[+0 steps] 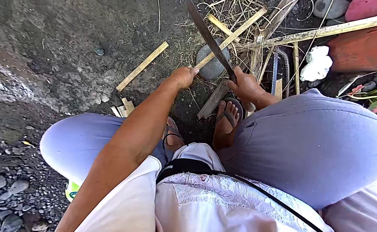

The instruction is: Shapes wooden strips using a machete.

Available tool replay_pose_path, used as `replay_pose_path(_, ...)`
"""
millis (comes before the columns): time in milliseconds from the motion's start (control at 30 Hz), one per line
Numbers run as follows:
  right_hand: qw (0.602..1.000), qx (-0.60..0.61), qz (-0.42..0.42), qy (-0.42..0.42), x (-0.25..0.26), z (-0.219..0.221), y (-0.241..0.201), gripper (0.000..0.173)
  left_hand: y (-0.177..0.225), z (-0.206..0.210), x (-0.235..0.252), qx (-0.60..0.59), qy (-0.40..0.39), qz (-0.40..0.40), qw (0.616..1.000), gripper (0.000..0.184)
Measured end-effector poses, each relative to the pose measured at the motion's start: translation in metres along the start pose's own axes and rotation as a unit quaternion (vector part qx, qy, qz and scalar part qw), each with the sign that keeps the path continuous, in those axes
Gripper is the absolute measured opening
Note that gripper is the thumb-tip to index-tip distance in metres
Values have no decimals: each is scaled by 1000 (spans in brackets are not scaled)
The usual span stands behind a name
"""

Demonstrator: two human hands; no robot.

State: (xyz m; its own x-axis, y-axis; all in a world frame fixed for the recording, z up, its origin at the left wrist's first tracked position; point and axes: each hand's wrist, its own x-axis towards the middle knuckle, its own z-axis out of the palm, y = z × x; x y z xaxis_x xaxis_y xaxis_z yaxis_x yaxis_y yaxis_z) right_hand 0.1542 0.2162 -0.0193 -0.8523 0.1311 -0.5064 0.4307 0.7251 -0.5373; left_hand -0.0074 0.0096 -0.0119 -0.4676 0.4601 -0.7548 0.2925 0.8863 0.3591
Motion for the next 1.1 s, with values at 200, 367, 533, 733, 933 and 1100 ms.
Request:
replay_pose_path(200,1000,-15,2,26,-44,13,31,43,-3,1,0,-14,4,6,1000,69)
replay_pose_path(367,1000,-10,0,17,-35,5,16,41,0,2,-3,-35,-23,-25,999,69)
replay_pose_path(533,1000,5,-16,-6,0,-3,5,42,0,1,-3,-16,0,-7,1000,71)
replay_pose_path(733,999,-20,9,33,-57,10,33,43,0,3,-1,-13,-3,-1,1000,70)
replay_pose_path(933,1000,-10,1,-6,2,-6,-1,39,2,3,-2,-16,-7,-17,1000,70)
replay_pose_path(1100,1000,-20,-14,19,-28,3,25,43,-2,3,2,-2,18,-9,1000,72)
